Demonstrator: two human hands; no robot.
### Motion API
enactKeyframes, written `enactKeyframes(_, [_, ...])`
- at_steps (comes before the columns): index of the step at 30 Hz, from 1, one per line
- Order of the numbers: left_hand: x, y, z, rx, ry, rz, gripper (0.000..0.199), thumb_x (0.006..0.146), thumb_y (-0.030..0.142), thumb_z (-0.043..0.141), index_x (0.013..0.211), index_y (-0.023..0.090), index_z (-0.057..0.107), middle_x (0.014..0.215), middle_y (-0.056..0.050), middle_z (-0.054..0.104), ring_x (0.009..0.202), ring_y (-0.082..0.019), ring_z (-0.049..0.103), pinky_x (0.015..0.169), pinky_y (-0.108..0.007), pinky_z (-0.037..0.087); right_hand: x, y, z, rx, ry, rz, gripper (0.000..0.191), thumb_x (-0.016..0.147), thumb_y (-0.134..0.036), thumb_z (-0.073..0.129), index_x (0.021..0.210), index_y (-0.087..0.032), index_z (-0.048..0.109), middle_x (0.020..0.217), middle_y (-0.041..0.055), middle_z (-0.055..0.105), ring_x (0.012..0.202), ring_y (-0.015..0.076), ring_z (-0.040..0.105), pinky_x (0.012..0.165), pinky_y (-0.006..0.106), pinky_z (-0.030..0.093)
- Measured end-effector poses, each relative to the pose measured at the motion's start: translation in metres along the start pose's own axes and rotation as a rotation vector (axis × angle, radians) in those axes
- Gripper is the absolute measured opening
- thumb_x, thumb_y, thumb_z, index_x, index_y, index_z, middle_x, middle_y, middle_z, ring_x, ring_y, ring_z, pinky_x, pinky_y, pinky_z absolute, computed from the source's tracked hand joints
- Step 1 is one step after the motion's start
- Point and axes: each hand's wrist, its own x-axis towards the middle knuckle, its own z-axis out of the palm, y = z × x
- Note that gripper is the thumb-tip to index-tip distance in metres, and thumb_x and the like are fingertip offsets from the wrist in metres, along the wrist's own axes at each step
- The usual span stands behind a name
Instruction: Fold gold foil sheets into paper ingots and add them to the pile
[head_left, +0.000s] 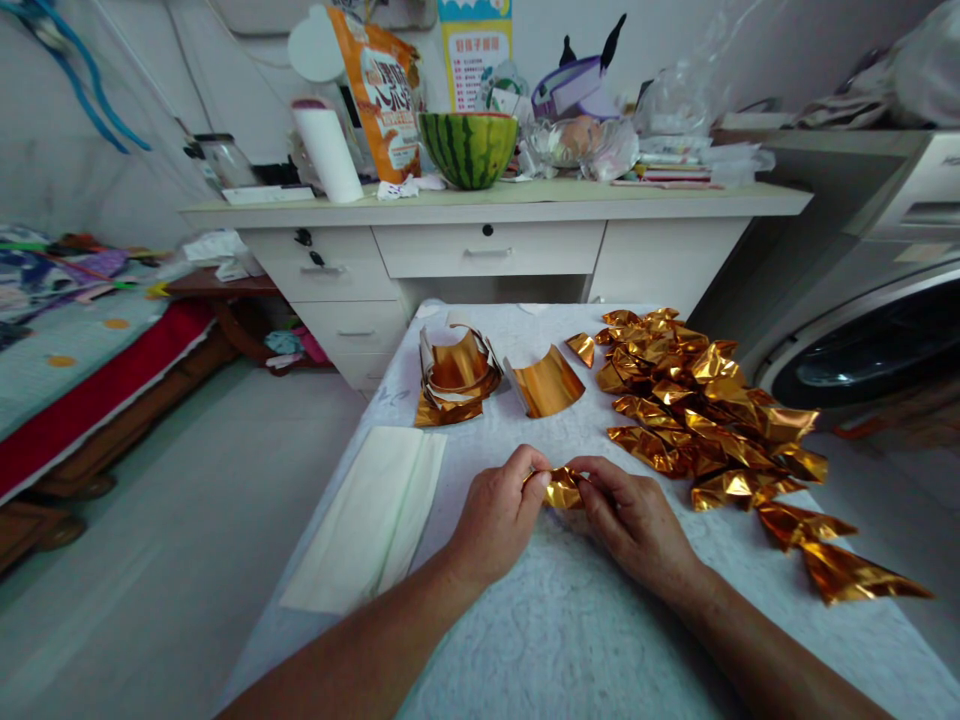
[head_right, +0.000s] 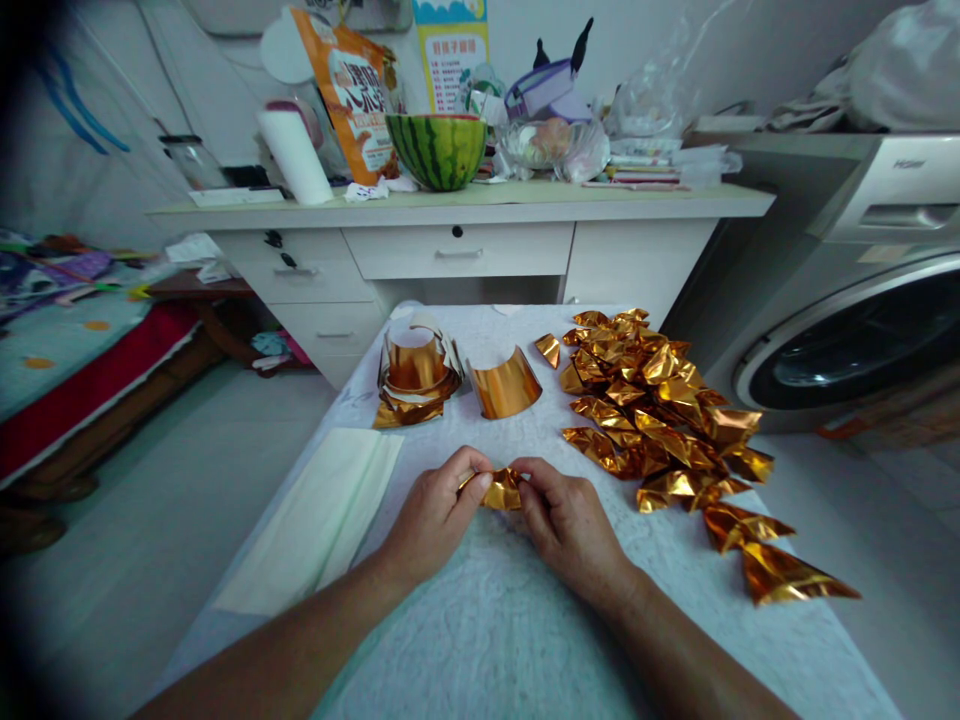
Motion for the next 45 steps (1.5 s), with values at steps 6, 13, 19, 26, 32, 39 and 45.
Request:
enactKeyframes(6, [0.0007,-0.0012,0.001,0.024,0.018,-0.004,0.016,0.096,0.025,0.038,0.087,0.021,0.05,0.074,0.002,0.061,0.068,-0.015,0.059,0.062,-0.024,0.037,0.0012,-0.0005,0.0003,-0.003,0.002,0.023,0.02,0.095,-0.024,0.043,0.103,-0.018,0.06,0.067,-0.0009,0.065,0.054,0.0132,0.058,0.053,0.023,0.043])
enactKeyframes(13, [0.0004,-0.0023,0.0011,0.027,-0.007,0.007,0.017,0.097,0.026,0.036,0.088,0.021,0.05,0.072,0.002,0.059,0.066,-0.015,0.058,0.061,-0.024,0.036,0.0009,-0.0005,0.0005,-0.007,0.002,0.02,0.019,0.095,-0.023,0.043,0.1,-0.019,0.06,0.065,-0.0021,0.062,0.054,0.0129,0.057,0.053,0.023,0.042])
enactKeyframes(19, [-0.0026,0.0015,-0.0013,-0.082,-0.04,0.019,0.019,0.099,0.029,0.032,0.104,0.021,0.049,0.065,0.005,0.054,0.06,-0.014,0.055,0.057,-0.024,0.035,0.001,0.002,-0.0017,-0.026,0.016,0.028,0.021,0.095,-0.024,0.042,0.104,-0.019,0.061,0.064,-0.002,0.062,0.054,0.0137,0.057,0.052,0.024,0.041])
enactKeyframes(26, [-0.0044,0.0016,0.0002,-0.112,-0.033,0.02,0.018,0.1,0.029,0.031,0.103,0.021,0.047,0.06,0.006,0.047,0.056,-0.014,0.051,0.056,-0.024,0.033,0.001,0.0015,-0.0022,0.014,-0.016,0.034,0.024,0.097,-0.026,0.04,0.108,-0.019,0.06,0.062,-0.0028,0.06,0.054,0.0137,0.055,0.052,0.024,0.04])
enactKeyframes(32, [-0.0038,0.0008,0.0001,-0.123,-0.037,0.032,0.018,0.1,0.028,0.031,0.106,0.021,0.046,0.06,0.006,0.046,0.057,-0.014,0.051,0.055,-0.024,0.032,0.0019,0.001,-0.0034,0.033,-0.039,0.041,0.025,0.098,-0.028,0.039,0.109,-0.019,0.06,0.063,-0.0026,0.06,0.053,0.0137,0.054,0.051,0.024,0.039])
enactKeyframes(39, [-0.0031,0.0011,0.002,-0.111,-0.036,0.035,0.018,0.1,0.026,0.031,0.111,0.021,0.045,0.064,0.005,0.053,0.058,-0.014,0.054,0.057,-0.024,0.034,0.0017,0.0018,-0.0035,0.038,0.047,0.067,0.022,0.096,-0.031,0.043,0.105,-0.019,0.059,0.061,-0.0031,0.06,0.053,0.0141,0.055,0.052,0.024,0.04])
enactKeyframes(45, [-0.0025,0.0016,0.0045,-0.073,-0.048,0.054,0.02,0.099,0.024,0.031,0.113,0.021,0.045,0.066,0.004,0.055,0.061,-0.015,0.056,0.057,-0.024,0.034,0.0037,0.0033,-0.0028,0.052,0.042,0.06,0.019,0.097,-0.028,0.043,0.093,-0.02,0.06,0.065,-0.002,0.061,0.056,0.0136,0.055,0.054,0.023,0.04])
